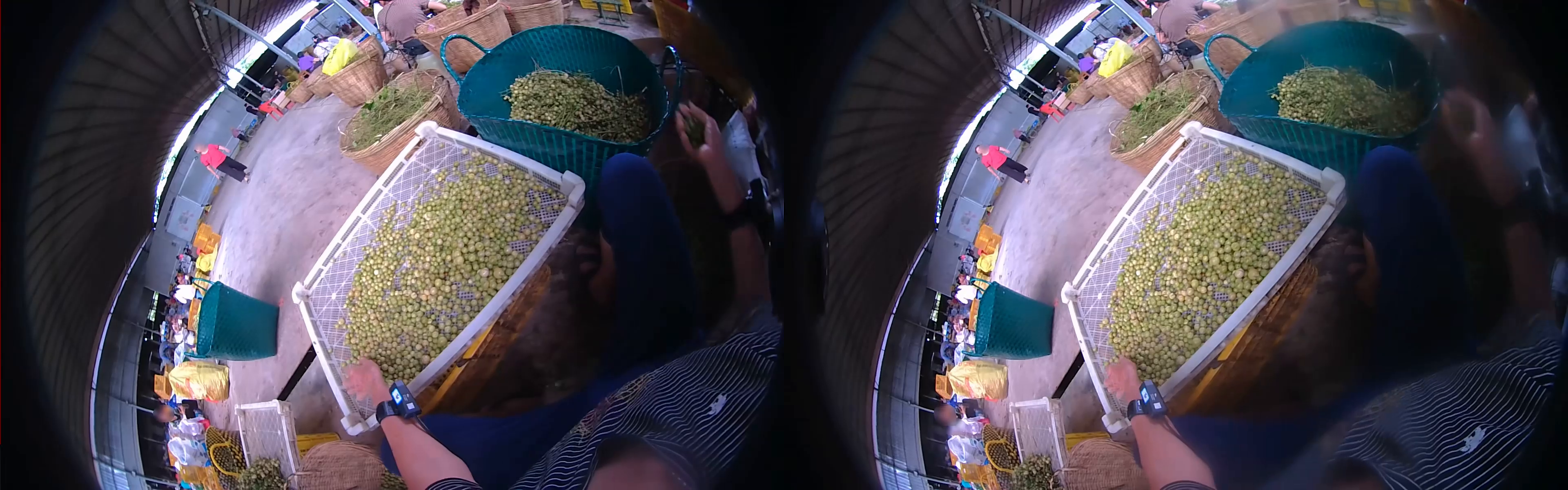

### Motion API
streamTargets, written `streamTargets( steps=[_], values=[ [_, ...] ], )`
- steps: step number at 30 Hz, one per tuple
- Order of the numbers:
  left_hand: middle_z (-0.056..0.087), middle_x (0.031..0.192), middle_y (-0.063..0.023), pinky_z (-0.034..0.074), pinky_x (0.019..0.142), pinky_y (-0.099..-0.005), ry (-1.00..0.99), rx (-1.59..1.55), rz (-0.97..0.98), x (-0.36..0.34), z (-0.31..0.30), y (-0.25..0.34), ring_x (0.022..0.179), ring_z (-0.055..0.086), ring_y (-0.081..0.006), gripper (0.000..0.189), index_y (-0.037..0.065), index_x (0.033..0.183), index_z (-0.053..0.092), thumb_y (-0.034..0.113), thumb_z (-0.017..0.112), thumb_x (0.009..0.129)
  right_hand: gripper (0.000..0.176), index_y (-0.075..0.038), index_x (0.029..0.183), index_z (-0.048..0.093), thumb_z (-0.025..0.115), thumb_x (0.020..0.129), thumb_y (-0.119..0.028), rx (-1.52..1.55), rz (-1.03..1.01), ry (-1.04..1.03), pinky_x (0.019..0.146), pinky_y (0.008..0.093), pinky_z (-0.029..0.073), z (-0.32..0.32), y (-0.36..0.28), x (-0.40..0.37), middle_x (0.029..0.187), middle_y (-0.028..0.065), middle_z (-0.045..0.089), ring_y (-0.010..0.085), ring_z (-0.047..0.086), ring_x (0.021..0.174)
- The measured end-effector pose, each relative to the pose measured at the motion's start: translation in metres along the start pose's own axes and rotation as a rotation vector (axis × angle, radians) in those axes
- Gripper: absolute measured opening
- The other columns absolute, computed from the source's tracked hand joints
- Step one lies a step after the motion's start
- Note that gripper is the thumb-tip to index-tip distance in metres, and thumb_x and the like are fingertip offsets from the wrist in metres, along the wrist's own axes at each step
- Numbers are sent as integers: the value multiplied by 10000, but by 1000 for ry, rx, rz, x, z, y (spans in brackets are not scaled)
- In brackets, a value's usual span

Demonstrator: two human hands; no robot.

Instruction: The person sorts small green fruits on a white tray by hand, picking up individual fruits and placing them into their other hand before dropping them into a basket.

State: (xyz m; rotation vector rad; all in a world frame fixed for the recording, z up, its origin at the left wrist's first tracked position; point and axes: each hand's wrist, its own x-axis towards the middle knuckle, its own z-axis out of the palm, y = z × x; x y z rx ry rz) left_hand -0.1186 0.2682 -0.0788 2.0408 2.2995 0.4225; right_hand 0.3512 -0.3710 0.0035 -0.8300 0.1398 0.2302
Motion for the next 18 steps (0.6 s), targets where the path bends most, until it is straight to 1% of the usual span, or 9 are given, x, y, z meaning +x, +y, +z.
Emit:
streamTargets(
  steps=[1, 2, 4, 8, 9, 10, 14, 16, 18],
  values=[
    [455, 1222, -306, 407, 895, -501, -59, 27, -49, -3, -2, -2, 1085, 496, -426, 641, -48, 1157, 514, 496, 487, 821, 253, -105, 706, 509, 474, 880, -285, -49, -23, 68, 452, 349, 438, -2, -4, -4, 618, 65, 559, 240, 571, 572],
    [455, 1222, -306, 407, 895, -501, -59, 30, -46, -5, -1, -3, 1085, 496, -426, 641, -48, 1157, 514, 496, 487, 821, 244, -101, 715, 517, 482, 875, -281, -79, -37, 115, 454, 341, 439, -1, -2, -16, 627, 64, 563, 231, 571, 577],
    [447, 1222, -310, 405, 894, -505, -85, 49, -19, -6, 8, -4, 1081, 498, -421, 659, -62, 1160, 503, 505, 474, 827, 226, -93, 734, 534, 499, 867, -273, -200, -56, 190, 458, 325, 440, -40, -10, 0, 647, 61, 570, 213, 571, 586],
    [435, 1222, -317, 400, 893, -511, -124, 76, 19, -8, 29, -2, 1075, 501, -412, 686, -83, 1165, 486, 519, 453, 837, 199, -78, 771, 568, 534, 849, -257, -465, -106, 242, 466, 292, 442, -65, -2, 11, 687, 55, 584, 178, 572, 605],
    [392, 1261, -300, 384, 886, -557, -171, 81, 58, -10, 30, -1, 1126, 438, -424, 715, -69, 1236, 407, 530, 439, 847, 193, -74, 781, 576, 542, 844, -253, -556, -127, 240, 468, 284, 442, -65, -1, 17, 696, 53, 587, 169, 572, 610],
    [350, 1300, -283, 367, 880, -603, -218, 88, 96, -11, 32, 0, 1177, 376, -435, 753, -55, 1307, 327, 541, 425, 857, 189, -70, 790, 585, 551, 840, -249, -646, -152, 238, 471, 276, 443, -64, 3, 23, 706, 52, 590, 160, 572, 615],
    [317, 1321, -288, 349, 904, -598, -188, 82, 182, -25, 39, 12, 1197, 341, -448, 739, -49, 1310, 323, 517, 456, 854, 182, -54, 827, 618, 585, 822, -233, -1055, -337, 177, 479, 243, 445, -45, 21, 48, 746, 46, 604, 124, 573, 633],
    [301, 1322, -289, 325, 937, -584, -100, -16, 294, -30, 49, 20, 1214, 304, -456, 708, -39, 1291, 337, 484, 501, 842, 185, -46, 846, 635, 602, 813, -225, -1225, -536, 87, 483, 227, 446, -30, 40, 65, 765, 43, 611, 106, 573, 643],
    [297, 1319, -287, 316, 948, -575, -92, -29, 349, -32, 55, 28, 1212, 299, -457, 692, -39, 1274, 345, 463, 528, 833, 191, -38, 865, 652, 619, 805, -217, -1282, -730, -48, 487, 211, 448, 14, 61, 65, 785, 40, 618, 89, 573, 652]
  ],
)
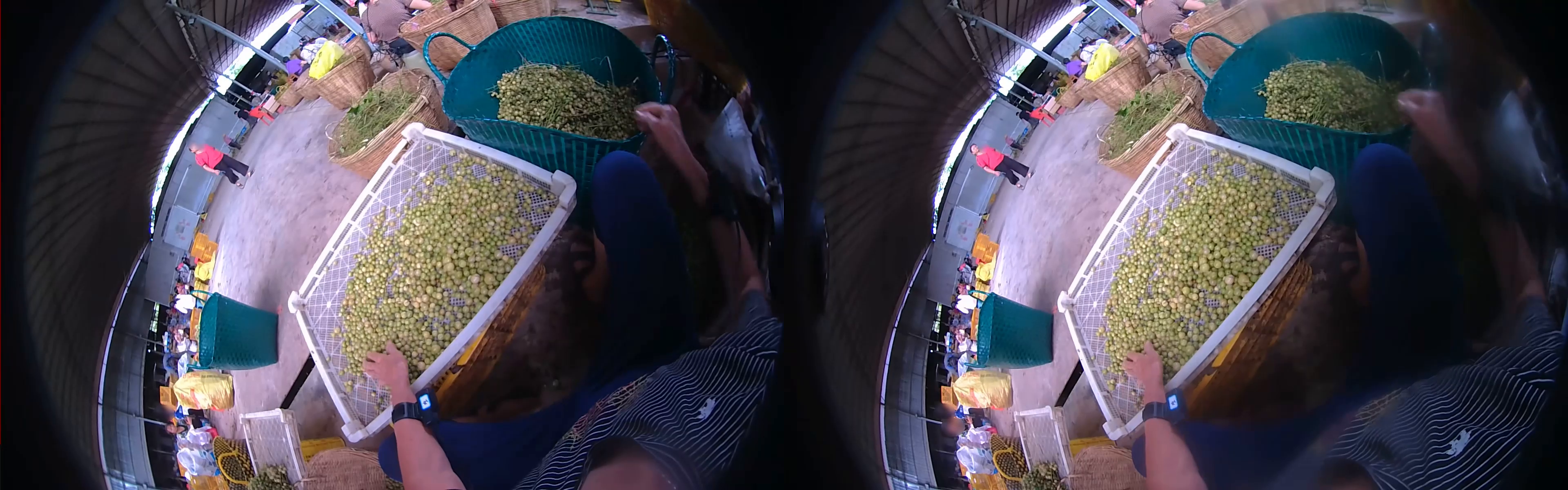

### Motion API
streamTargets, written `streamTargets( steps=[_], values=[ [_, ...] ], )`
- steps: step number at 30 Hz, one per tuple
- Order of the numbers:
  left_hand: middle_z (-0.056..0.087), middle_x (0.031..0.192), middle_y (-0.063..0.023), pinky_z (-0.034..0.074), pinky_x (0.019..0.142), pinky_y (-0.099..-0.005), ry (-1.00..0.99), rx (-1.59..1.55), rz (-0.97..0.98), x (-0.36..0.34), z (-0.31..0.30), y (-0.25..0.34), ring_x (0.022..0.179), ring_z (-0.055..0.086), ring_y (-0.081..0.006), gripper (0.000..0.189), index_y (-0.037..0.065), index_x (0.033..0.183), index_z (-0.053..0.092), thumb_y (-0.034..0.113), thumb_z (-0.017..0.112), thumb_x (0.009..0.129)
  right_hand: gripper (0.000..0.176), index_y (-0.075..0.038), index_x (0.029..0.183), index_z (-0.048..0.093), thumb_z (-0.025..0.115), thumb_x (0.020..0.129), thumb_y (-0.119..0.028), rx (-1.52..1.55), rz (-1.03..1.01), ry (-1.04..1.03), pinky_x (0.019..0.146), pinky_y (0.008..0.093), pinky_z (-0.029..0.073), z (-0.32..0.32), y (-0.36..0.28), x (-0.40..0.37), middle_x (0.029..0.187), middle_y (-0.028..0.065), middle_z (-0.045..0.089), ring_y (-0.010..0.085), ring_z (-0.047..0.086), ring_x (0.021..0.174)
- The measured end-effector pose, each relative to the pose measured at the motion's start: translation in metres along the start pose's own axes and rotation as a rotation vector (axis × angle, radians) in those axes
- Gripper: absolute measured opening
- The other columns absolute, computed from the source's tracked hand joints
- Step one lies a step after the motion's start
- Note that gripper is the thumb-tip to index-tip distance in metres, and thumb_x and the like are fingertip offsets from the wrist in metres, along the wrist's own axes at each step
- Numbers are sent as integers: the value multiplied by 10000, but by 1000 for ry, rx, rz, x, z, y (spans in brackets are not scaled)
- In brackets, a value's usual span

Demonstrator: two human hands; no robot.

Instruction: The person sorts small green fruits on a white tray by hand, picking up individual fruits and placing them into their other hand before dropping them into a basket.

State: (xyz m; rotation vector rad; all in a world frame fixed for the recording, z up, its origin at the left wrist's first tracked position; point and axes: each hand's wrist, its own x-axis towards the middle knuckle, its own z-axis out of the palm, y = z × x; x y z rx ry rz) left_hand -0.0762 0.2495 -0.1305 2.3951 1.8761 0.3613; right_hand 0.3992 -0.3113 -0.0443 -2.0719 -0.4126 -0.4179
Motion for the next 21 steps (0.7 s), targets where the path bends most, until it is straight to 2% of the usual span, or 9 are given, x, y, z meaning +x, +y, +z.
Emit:
streamTargets(
  steps=[2, 7, 8, 10, 12, 14, 19, 20, 21],
  values=[
    [293, 1315, -286, 306, 959, -566, 10, -7, 51, 4, 9, 0, 1211, 294, -457, 677, -38, 1257, 353, 442, 554, 824, 206, -14, 832, 669, 592, 799, -202, 190, 114, -59, 472, 213, 447, 15, -121, -9, 721, 37, 618, 87, 577, 630],
    [323, 1266, -315, 271, 986, -546, 92, -109, 333, 6, 15, 15, 1187, 307, -466, 637, -70, 1222, 370, 389, 568, 827, 214, -17, 815, 670, 581, 756, -203, 437, -155, -352, 461, 243, 453, 96, -237, -23, 680, 40, 602, 93, 565, 594],
    [331, 1261, -317, 256, 995, -546, 125, -118, 414, 8, 20, 18, 1186, 305, -469, 636, -74, 1228, 371, 384, 564, 830, 183, -32, 784, 674, 572, 769, -184, 471, -206, -434, 472, 237, 456, 116, -247, -28, 634, 23, 590, 79, 565, 593],
    [346, 1262, -309, 242, 1005, -538, 118, -148, 428, 5, 20, 31, 1180, 305, -476, 639, -80, 1237, 381, 377, 566, 829, 155, -40, 714, 666, 559, 738, -151, 136, -405, -456, 535, 272, 482, 163, -266, -32, 590, 51, 590, 108, 568, 564],
    [362, 1259, -305, 241, 1012, -529, 39, -132, 499, 0, 13, 45, 1172, 316, -478, 649, -79, 1237, 396, 389, 574, 824, 144, -58, 680, 659, 528, 705, -111, 110, -537, -494, 587, 328, 492, 207, -280, -47, 590, 96, 601, 185, 575, 539],
    [376, 1245, -312, 254, 1010, -522, 80, -150, 576, -1, 20, 50, 1163, 332, -479, 643, -76, 1220, 423, 404, 581, 821, 149, -61, 658, 653, 511, 674, -103, -6, -413, -698, 618, 386, 493, 260, -284, -59, 674, 126, 633, 279, 591, 599],
    [360, 1256, -326, 284, 995, -521, 37, -193, 689, -11, 17, 69, 1173, 328, -482, 658, -60, 1223, 434, 447, 569, 828, 188, -79, 750, 670, 559, 648, -191, -239, -472, -750, 678, 444, 498, 334, -279, -80, 777, 181, 630, 337, 611, 769],
    [350, 1265, -329, 281, 999, -519, 5, -224, 705, -13, 12, 72, 1181, 322, -482, 667, -58, 1228, 431, 459, 566, 828, 188, -79, 750, 670, 559, 648, -191, -240, -472, -751, 678, 444, 498, 348, -273, -84, 777, 181, 630, 337, 611, 769],
    [335, 1284, -321, 273, 1000, -526, -26, -202, 713, -16, 7, 76, 1198, 307, -481, 693, -56, 1240, 418, 483, 556, 827, 161, -40, 694, 642, 551, 617, -148, -200, -543, -645, 578, 437, 482, 370, -261, -89, 678, 184, 598, 335, 581, 639]
  ],
)
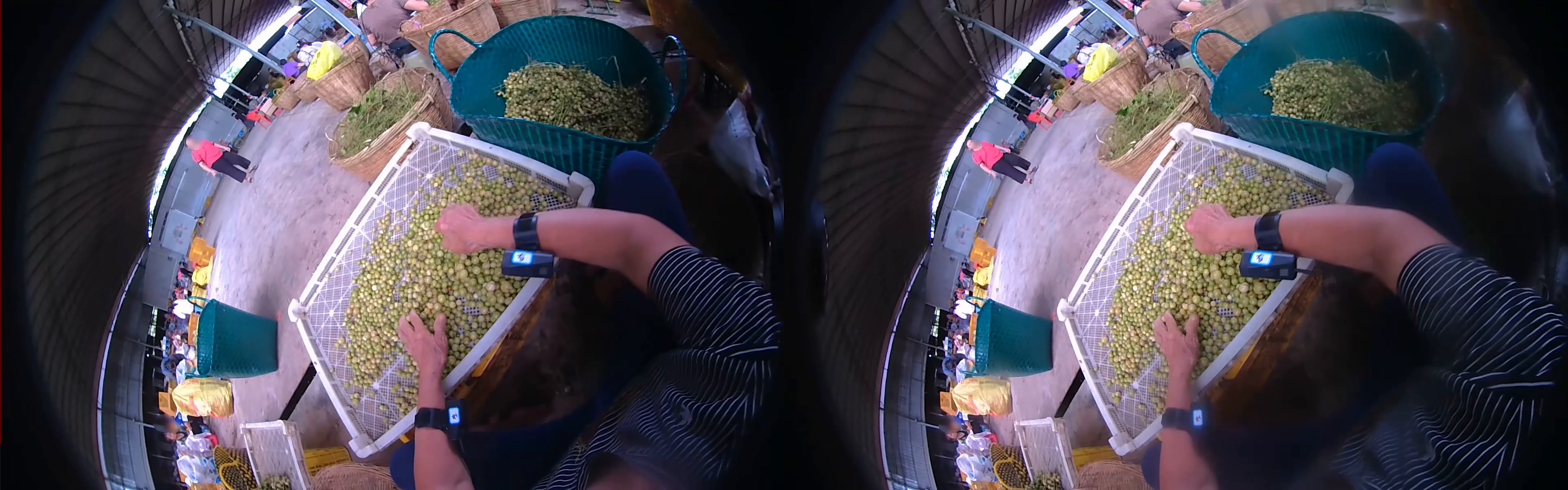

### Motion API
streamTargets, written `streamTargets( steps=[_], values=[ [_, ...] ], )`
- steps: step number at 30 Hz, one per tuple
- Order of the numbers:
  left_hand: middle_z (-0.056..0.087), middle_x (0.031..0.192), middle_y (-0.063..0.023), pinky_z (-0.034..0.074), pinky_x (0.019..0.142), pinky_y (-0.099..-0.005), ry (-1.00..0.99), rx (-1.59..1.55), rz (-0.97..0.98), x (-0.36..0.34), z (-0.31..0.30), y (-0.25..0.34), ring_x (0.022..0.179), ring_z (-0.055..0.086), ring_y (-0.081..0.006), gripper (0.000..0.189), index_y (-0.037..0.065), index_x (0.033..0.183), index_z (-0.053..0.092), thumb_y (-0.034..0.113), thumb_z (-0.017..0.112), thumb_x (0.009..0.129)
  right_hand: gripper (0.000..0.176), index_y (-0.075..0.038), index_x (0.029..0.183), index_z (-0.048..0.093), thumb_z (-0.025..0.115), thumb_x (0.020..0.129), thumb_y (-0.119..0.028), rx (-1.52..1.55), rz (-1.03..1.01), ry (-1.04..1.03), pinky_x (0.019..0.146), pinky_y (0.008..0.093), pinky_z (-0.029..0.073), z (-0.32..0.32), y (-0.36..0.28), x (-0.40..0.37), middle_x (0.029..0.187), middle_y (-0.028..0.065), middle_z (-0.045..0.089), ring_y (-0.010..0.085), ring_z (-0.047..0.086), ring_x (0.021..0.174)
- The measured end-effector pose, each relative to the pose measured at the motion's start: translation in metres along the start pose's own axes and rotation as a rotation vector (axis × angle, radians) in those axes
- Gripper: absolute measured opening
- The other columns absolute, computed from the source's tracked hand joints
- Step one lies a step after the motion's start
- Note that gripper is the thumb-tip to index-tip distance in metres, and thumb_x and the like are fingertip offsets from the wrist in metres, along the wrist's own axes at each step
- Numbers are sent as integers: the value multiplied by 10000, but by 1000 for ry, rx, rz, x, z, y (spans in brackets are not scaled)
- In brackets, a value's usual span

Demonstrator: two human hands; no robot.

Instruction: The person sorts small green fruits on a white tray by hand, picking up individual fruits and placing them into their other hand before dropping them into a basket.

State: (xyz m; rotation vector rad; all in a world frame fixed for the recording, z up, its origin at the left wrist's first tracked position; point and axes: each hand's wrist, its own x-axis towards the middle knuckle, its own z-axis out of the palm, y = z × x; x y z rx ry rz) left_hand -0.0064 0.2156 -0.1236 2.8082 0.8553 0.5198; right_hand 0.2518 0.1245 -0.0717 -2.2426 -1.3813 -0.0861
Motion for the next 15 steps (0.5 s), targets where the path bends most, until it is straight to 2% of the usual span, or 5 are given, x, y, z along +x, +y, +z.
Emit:
streamTargets(
  steps=[1, 5, 8, 12, 15],
  values=[
    [335, 1284, -321, 273, 1000, -526, -2, -1, -4, 0, -3, 8, 1198, 307, -481, 693, -56, 1240, 418, 483, 556, 827, 136, 0, 638, 613, 542, 587, -105, -13, -62, 114, 478, 430, 467, 9, -1, 0, 579, 186, 565, 332, 551, 508],
    [316, 1312, -274, 271, 976, -561, -29, 16, 74, -4, -4, 29, 1217, 288, -455, 712, -26, 1239, 420, 515, 571, 801, 199, -13, 718, 655, 596, 625, -178, 13, -198, 1, 609, 440, 505, 32, -30, -29, 739, 190, 616, 363, 587, 761],
    [361, 1285, -249, 302, 974, -489, -49, -106, 181, -9, -22, 64, 1183, 338, -418, 687, -41, 1183, 454, 439, 666, 740, 219, -19, 758, 639, 597, 643, -201, 68, -331, -82, 645, 424, 487, 45, -58, -54, 823, 159, 591, 335, 537, 881],
    [366, 1303, -206, 299, 970, -502, -79, 41, 184, -15, -14, 69, 1222, 326, -374, 628, 54, 1193, 495, 386, 703, 702, 232, -23, 798, 586, 569, 652, -202, 115, -566, -57, 667, 408, 465, 44, -56, -81, 867, 129, 555, 303, 509, 904],
    [366, 1309, -193, 296, 974, -499, -107, 14, 218, -16, -16, 67, 1234, 322, -362, 559, 86, 1172, 532, 353, 696, 708, 202, -25, 766, 599, 555, 649, -184, 101, -552, -175, 651, 420, 469, 24, -44, -86, 839, 130, 574, 304, 522, 884]
  ],
)
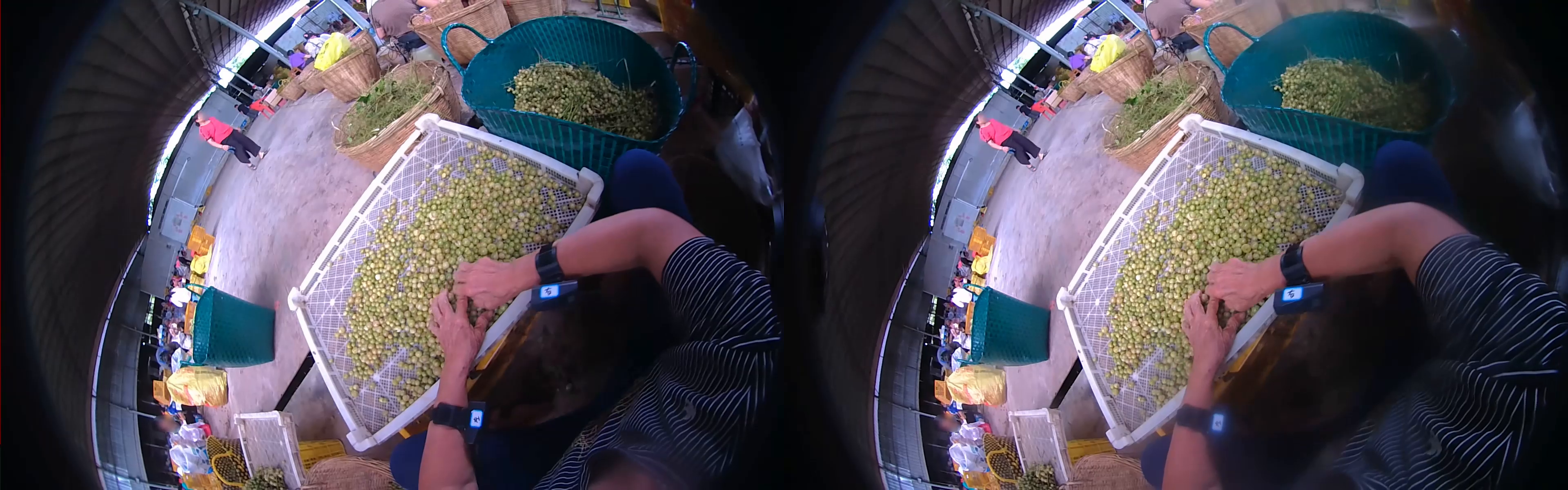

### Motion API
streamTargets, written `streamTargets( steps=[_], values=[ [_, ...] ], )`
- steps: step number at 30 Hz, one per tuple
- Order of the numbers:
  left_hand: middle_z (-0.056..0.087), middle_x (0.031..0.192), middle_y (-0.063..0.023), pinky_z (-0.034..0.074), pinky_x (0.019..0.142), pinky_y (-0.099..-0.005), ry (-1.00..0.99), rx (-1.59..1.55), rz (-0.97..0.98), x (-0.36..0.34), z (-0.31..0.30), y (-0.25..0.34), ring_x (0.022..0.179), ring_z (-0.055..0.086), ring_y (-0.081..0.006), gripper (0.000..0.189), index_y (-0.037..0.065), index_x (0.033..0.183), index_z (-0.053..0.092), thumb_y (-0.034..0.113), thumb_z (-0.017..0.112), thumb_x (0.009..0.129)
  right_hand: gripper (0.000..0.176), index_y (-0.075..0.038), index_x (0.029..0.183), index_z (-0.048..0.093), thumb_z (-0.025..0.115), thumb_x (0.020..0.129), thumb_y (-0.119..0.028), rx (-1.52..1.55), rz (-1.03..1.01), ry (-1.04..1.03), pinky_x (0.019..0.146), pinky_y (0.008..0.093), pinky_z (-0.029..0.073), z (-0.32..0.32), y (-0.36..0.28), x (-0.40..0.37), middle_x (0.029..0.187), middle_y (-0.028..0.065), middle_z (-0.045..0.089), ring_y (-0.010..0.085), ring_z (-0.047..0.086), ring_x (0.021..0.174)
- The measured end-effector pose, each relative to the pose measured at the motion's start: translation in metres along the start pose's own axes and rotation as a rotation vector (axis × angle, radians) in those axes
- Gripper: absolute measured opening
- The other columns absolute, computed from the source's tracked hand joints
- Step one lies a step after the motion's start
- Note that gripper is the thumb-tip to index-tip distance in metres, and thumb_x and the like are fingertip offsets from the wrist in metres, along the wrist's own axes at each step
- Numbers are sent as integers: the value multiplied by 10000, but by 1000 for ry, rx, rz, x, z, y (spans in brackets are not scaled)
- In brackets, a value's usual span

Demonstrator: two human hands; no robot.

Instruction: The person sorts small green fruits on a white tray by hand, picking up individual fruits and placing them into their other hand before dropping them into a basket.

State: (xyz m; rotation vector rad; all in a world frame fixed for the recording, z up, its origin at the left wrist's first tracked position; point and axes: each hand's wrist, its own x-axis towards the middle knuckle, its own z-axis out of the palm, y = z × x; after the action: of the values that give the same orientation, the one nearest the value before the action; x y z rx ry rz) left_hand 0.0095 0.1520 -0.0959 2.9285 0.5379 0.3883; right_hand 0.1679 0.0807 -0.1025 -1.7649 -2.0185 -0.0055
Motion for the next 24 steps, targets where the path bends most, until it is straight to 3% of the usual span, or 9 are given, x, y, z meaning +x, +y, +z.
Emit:
streamTargets(
  steps=[7, 9, 10, 13, 16, 18, 19, 21, 24],
  values=[
    [388, 1296, -182, 308, 973, -469, -1, -3, 18, -1, 3, -6, 1227, 340, -344, 441, 113, 1136, 580, 258, 670, 729, 138, -37, 672, 610, 532, 633, -144, -128, 32, -73, 581, 456, 466, -31, 25, -32, 774, 136, 603, 323, 552, 813],
    [361, 1317, -166, 308, 944, -555, -37, -92, 20, 0, 4, -12, 1253, 303, -344, 413, 146, 1157, 565, 214, 639, 757, 129, -40, 662, 615, 537, 632, -139, -156, 96, -78, 583, 452, 471, -36, 33, -39, 769, 134, 601, 326, 554, 811],
    [361, 1317, -166, 308, 944, -555, -37, -91, 19, 1, 5, -13, 1253, 303, -344, 413, 146, 1157, 565, 214, 639, 757, 129, -40, 662, 615, 537, 632, -139, -154, 96, -77, 583, 452, 471, -37, 37, -41, 769, 134, 601, 326, 554, 811],
    [399, 1273, -163, 360, 919, -500, 12, -57, 40, 0, 9, -19, 1216, 349, -340, 384, 147, 1138, 578, 166, 626, 758, 108, -46, 638, 613, 555, 626, -137, -252, 84, -14, 555, 432, 477, -36, 43, -41, 727, 138, 601, 327, 582, 764],
    [436, 1226, -156, 398, 876, -463, 25, -21, 41, 5, 4, -24, 1162, 402, -337, 366, 142, 1120, 586, 124, 611, 756, 90, -53, 622, 605, 572, 615, -136, -321, 131, -112, 511, 415, 477, -38, 43, -34, 666, 142, 594, 317, 608, 682],
    [479, 1195, -174, 407, 904, -403, 15, 21, -27, 4, 2, -23, 1122, 440, -333, 360, 122, 1092, 614, 94, 611, 734, 86, -48, 616, 600, 579, 609, -131, -364, 28, -8, 488, 412, 479, -39, 42, -37, 635, 141, 598, 313, 617, 611],
    [479, 1195, -174, 407, 904, -403, 14, 19, -31, 3, 2, -24, 1122, 440, -333, 360, 122, 1092, 614, 94, 611, 734, 86, -48, 616, 600, 579, 609, -131, -363, 26, -11, 488, 412, 479, -39, 41, -36, 635, 141, 598, 313, 617, 611],
    [500, 1102, -150, 446, 784, -423, 92, 24, 49, 3, -1, -25, 1033, 476, -331, 316, 118, 1058, 618, 82, 586, 745, 94, -42, 618, 599, 579, 612, -133, -331, 58, -40, 499, 414, 483, -41, 42, -35, 627, 130, 600, 306, 617, 610],
    [531, 1073, -140, 439, 829, -397, 5, 21, -32, 2, -11, -24, 1020, 489, -327, 320, 113, 1036, 636, 69, 605, 721, 101, -43, 616, 598, 579, 614, -142, -376, 89, -55, 499, 417, 479, -43, 41, -32, 632, 130, 604, 308, 618, 616]
  ],
)
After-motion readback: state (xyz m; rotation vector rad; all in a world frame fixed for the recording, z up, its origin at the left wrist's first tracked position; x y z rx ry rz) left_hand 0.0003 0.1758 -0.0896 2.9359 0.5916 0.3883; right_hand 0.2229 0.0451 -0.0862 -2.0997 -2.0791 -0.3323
